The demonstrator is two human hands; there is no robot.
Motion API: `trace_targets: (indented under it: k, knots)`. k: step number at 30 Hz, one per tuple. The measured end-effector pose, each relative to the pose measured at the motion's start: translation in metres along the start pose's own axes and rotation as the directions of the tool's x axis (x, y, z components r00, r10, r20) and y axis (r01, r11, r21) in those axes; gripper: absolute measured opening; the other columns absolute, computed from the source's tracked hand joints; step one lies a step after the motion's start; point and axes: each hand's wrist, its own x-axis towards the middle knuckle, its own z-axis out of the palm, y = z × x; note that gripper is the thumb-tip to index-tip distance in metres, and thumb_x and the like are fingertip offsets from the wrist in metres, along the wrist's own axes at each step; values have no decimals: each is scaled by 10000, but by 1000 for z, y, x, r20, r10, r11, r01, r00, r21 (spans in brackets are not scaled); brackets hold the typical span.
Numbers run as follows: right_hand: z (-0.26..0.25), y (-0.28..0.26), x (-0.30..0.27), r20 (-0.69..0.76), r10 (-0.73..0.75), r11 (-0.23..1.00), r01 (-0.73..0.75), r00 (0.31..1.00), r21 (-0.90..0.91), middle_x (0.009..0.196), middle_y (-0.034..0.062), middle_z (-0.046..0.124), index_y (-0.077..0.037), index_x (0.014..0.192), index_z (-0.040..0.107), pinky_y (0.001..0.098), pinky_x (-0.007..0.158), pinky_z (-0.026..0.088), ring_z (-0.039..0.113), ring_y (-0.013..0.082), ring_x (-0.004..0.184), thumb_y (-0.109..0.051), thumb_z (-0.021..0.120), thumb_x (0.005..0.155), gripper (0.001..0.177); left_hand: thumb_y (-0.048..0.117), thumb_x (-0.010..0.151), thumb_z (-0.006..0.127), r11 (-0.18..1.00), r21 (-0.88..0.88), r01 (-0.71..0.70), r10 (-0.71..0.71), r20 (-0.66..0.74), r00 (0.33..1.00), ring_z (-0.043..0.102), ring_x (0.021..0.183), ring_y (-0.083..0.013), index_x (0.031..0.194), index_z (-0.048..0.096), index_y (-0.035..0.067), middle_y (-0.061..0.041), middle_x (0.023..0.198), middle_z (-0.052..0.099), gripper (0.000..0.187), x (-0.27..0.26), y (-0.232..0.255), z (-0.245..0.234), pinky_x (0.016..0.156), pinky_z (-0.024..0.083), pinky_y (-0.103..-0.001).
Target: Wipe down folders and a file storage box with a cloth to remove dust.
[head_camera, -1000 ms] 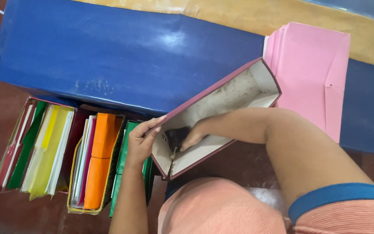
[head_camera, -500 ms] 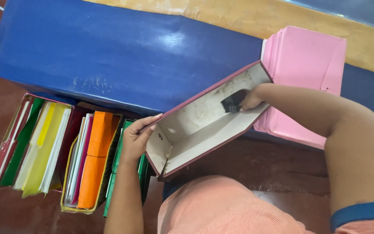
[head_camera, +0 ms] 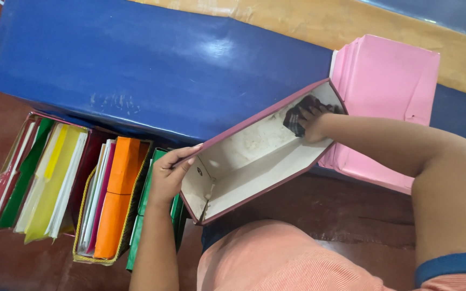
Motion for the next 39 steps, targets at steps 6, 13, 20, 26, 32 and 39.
trace_targets:
  k: [6,13,20,26,32,39]
  knots:
    - [-3,9,4,-416,-243,940,106,876,-326,1368,137,357,-130,1332,449,514,1034,284,353,345,1280,-261,525,889,468,11,899,722,1000,-12,25,-25,6,1000,687,1077,-206,1079,776,1,-150,1055,777,188,9,6,0,976,521,-390]
    - [-6,18,5,-668,-583,757,9,462,-654,951,48,704,-163,979,733,363,813,524,686,231,933,-163,695,877,109,5,887,730,1000,-5,30,-30,28,999,713,1071,-260,1066,779,3,-164,1052,780,186,8,7,-3,972,523,-412]
    - [45,54,51,-516,-394,827,48,760,-560,1476,-37,521,-328,1267,619,489,1075,451,513,325,1363,-222,608,902,380,11,892,724,999,-3,48,-48,44,998,702,1076,-237,1089,783,10,-162,1063,777,205,11,9,-1,978,519,-402]
    - [85,61,157,-656,-210,894,-130,725,-430,1046,137,661,-127,1018,743,547,688,493,687,363,900,-151,621,870,193,9,884,728,999,-8,44,-44,20,999,689,1072,-228,1081,784,9,-164,1062,776,204,13,13,1,979,514,-414]
    - [7,-34,105,-313,-408,833,209,857,-513,1133,180,716,-51,1157,705,530,877,503,658,348,1106,-196,568,905,321,14,885,735,994,3,107,-107,15,994,691,1034,-190,1089,787,19,-146,1039,784,210,24,13,0,962,522,-381]
    - [20,-161,238,-701,-550,468,527,-454,-709,1042,254,741,-27,920,782,629,917,533,706,453,1024,-141,548,908,260,12,888,728,991,14,133,-133,0,991,689,1011,-180,1079,785,20,-145,1027,786,200,29,19,3,951,529,-386]
